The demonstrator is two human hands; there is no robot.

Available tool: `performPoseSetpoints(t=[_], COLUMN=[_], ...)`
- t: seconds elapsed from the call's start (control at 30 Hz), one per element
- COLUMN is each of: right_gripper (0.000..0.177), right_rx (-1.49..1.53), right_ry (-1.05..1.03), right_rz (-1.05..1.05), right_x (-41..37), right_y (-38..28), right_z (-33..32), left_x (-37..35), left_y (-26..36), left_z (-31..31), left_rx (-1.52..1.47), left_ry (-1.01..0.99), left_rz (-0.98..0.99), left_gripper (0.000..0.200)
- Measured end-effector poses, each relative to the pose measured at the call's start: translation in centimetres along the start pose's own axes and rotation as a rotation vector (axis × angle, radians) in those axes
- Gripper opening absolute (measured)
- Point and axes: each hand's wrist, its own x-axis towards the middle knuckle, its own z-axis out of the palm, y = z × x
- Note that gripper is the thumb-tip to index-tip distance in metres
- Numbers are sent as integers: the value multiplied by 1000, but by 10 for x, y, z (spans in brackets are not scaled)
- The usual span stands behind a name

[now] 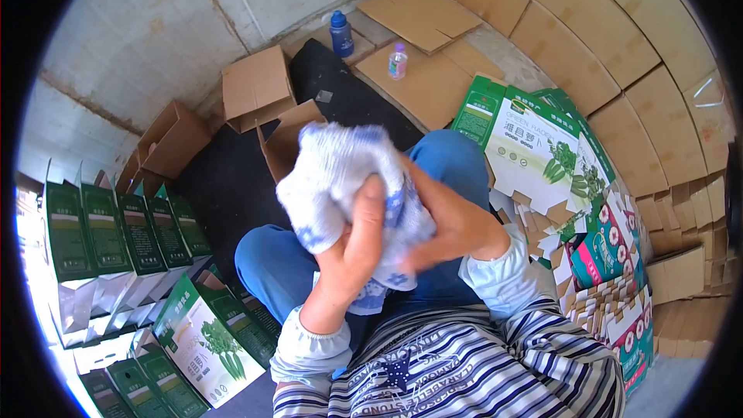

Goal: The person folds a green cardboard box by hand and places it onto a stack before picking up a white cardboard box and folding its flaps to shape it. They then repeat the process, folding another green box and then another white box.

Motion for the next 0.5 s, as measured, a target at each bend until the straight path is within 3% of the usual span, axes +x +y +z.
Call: performPoseSetpoints(t=[0.07,0.1,0.13,0.2,0.23,0.3,0.37,0.5], right_gripper=[73,57,51,40,36,31,32,35], right_rx=[-161,-110,-75,20,-201,-690,71,-287], right_ry=[315,467,628,967,968,1028,1362,1500], right_rz=[153,198,251,327,200,-35,-149,-107], right_x=[-9,-16,-33,-67,-75,-91,-120,-164], right_y=[-2,-2,0,5,-7,-29,-32,13], right_z=[-12,-19,-33,-60,-75,-104,-164,-218], left_x=[3,-4,-3,1,0,-14,-32,-57], left_y=[12,-3,0,20,20,5,-15,-35], left_z=[12,3,4,-3,-7,-24,-35,-42], left_rx=[-319,-206,0,243,245,343,612,995], left_ry=[-182,-421,-567,-798,-840,-726,-534,-303], left_rz=[-315,-371,-63,89,73,-39,-73,-25], left_gripper=[48,62,60,60,58,48,43,47])
